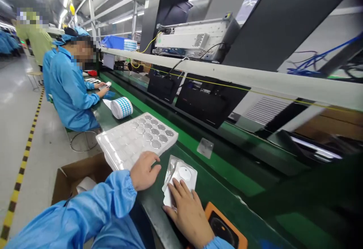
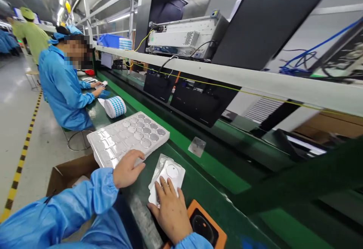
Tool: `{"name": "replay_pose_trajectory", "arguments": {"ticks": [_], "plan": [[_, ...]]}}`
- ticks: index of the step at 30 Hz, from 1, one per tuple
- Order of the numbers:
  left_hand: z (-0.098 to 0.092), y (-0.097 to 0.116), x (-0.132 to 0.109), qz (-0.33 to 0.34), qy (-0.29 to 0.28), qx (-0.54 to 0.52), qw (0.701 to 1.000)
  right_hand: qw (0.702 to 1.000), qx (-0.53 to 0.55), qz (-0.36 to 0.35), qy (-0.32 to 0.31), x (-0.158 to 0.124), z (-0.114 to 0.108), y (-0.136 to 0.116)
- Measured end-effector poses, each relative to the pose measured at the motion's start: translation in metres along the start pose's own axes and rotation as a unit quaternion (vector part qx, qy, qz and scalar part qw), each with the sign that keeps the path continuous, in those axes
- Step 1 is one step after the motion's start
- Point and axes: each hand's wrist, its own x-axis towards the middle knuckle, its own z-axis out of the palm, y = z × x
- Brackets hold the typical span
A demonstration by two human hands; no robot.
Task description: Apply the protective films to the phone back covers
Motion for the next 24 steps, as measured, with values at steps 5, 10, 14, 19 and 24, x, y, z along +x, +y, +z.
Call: {"name": "replay_pose_trajectory", "arguments": {"ticks": [5, 10, 14, 19, 24], "plan": [[-0.083, -0.053, 0.057, -0.075, -0.006, 0.203, 0.976, 0.998, 0.005, 0.04, 0.047, 0.003, 0.005, 0.007], [-0.071, -0.081, 0.134, -0.103, -0.1, 0.235, 0.961, 0.994, 0.036, 0.031, 0.094, 0.002, 0.003, 0.008], [-0.009, -0.076, 0.155, -0.095, -0.215, 0.233, 0.944, 0.989, 0.05, 0.039, 0.131, 0.001, 0.002, 0.01], [0.023, -0.073, 0.159, -0.113, -0.27, 0.235, 0.927, 0.986, 0.073, 0.046, 0.14, 0.0, 0.0, 0.012], [0.011, -0.065, 0.165, -0.13, -0.244, 0.184, 0.943, 0.98, 0.113, 0.054, 0.154, -0.002, 0.001, 0.014]]}}
